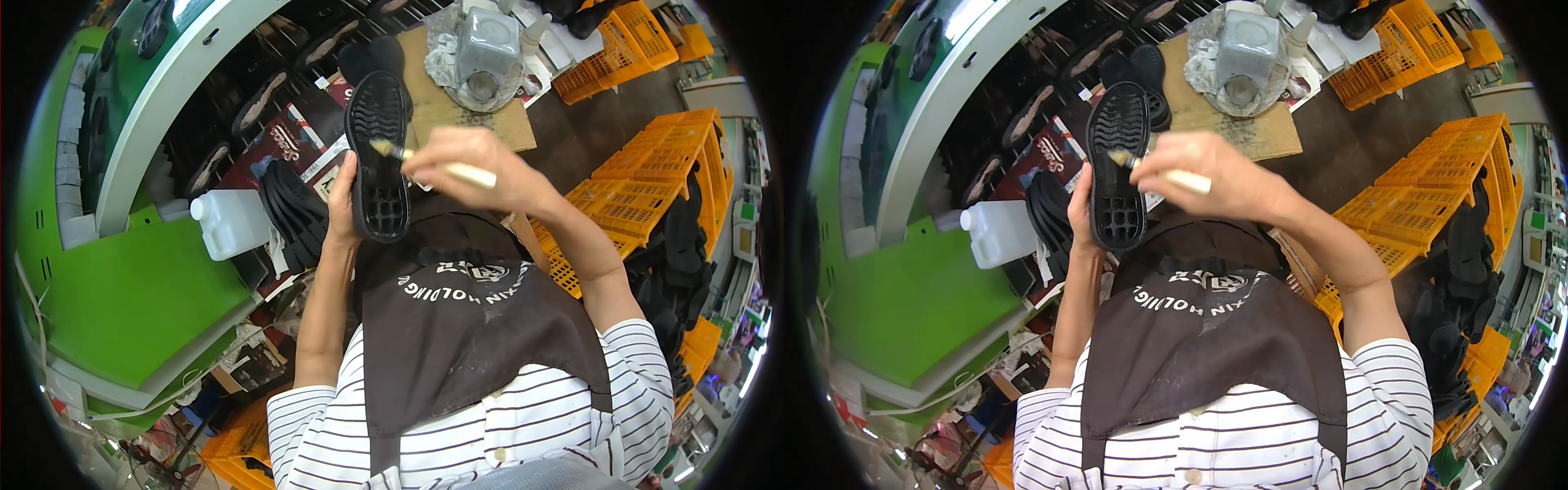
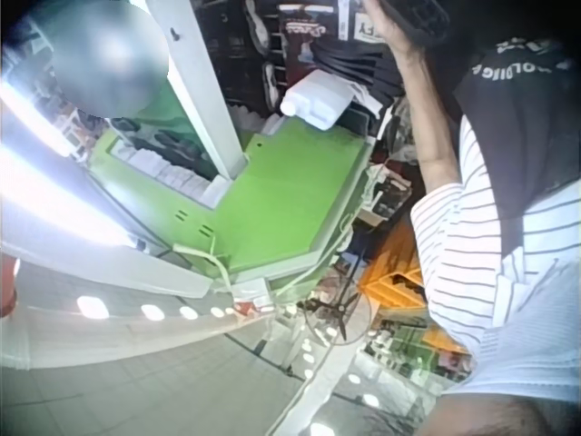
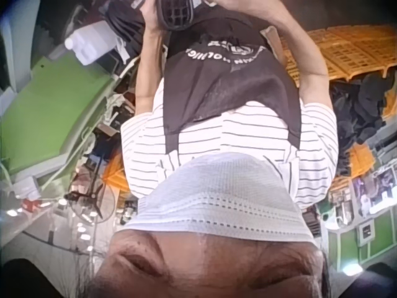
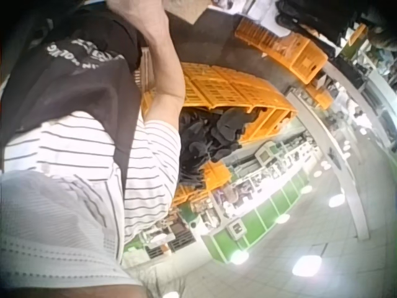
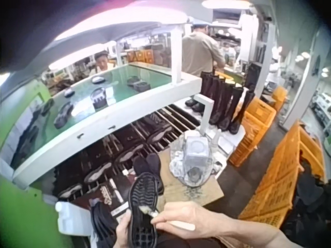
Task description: Applying adhesive to shoe soles using a brush and placing them on a conveyor belt.
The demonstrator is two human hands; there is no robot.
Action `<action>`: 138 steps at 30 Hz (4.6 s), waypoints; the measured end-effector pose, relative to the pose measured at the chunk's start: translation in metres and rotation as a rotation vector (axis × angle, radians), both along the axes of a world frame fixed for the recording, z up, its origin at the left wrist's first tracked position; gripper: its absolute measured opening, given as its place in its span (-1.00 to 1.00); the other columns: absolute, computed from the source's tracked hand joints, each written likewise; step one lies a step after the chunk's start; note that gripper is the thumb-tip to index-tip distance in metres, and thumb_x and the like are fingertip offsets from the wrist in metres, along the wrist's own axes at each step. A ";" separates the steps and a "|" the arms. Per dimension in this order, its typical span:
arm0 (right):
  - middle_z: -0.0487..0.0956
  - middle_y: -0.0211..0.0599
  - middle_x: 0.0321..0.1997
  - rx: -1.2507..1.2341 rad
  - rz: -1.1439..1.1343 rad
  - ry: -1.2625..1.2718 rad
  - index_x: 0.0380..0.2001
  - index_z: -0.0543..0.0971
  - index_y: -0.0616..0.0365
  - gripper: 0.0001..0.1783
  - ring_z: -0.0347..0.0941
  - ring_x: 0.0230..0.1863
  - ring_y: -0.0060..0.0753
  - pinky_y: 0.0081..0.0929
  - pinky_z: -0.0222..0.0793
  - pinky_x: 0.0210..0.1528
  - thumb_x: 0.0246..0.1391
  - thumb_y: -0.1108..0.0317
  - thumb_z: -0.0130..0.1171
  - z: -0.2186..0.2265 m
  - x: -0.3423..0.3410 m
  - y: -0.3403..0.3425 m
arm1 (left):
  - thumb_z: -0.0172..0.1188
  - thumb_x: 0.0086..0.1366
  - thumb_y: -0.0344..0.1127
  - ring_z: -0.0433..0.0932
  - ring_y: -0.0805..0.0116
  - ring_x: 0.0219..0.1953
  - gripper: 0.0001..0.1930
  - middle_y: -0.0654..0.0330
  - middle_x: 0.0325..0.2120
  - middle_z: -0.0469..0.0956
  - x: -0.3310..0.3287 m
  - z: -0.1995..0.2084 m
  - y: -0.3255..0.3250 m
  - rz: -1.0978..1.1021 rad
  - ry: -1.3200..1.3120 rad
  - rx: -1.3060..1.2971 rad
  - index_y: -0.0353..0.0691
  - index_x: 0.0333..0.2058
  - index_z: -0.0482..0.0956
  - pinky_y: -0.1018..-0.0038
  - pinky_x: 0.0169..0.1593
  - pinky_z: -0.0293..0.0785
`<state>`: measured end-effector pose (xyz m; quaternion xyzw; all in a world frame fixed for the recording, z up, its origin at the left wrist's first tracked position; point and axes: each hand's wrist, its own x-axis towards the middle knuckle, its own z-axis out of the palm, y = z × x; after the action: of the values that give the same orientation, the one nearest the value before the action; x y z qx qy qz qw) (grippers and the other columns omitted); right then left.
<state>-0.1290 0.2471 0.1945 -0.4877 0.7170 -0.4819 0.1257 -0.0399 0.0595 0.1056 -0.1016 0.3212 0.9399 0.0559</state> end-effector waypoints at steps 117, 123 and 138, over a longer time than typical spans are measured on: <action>0.45 -0.32 -0.51 -0.552 -0.445 -0.993 -0.18 0.50 0.32 -0.76 0.28 -0.50 -0.56 -0.63 0.18 -0.45 0.16 0.36 0.07 -0.068 -0.011 0.042 | 0.04 0.27 -0.22 0.43 0.03 -0.01 -0.62 -0.09 -0.12 0.49 -0.013 -0.057 -0.028 0.155 -0.114 -1.326 -0.41 -0.05 0.45 0.33 0.09 0.29; 0.45 -0.33 -0.51 -0.532 -0.437 -1.012 -0.19 0.50 0.32 -0.77 0.28 -0.51 -0.57 -0.63 0.18 -0.45 0.16 0.37 0.08 -0.068 -0.013 0.028 | 0.31 0.00 -0.05 0.25 -0.17 0.07 -0.14 -0.27 0.03 0.27 0.054 -0.068 -0.064 0.564 -0.375 -2.082 -0.49 0.14 0.13 0.10 0.13 0.16; 0.45 -0.37 -0.52 -0.492 -0.443 -1.051 -0.20 0.50 0.31 -0.77 0.30 -0.52 -0.59 -0.65 0.19 -0.46 0.15 0.36 0.08 -0.069 -0.001 0.031 | 0.27 -0.03 -0.34 0.33 -0.13 -0.04 -0.19 -0.23 -0.14 0.34 0.040 -0.087 -0.087 0.532 -0.827 -2.035 -0.47 0.17 0.07 0.12 0.03 0.27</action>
<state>-0.1298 0.2780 0.1254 -0.0395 0.5114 -0.8233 0.2431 -0.0003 -0.0270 0.0190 -0.4683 0.8623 0.1177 -0.1526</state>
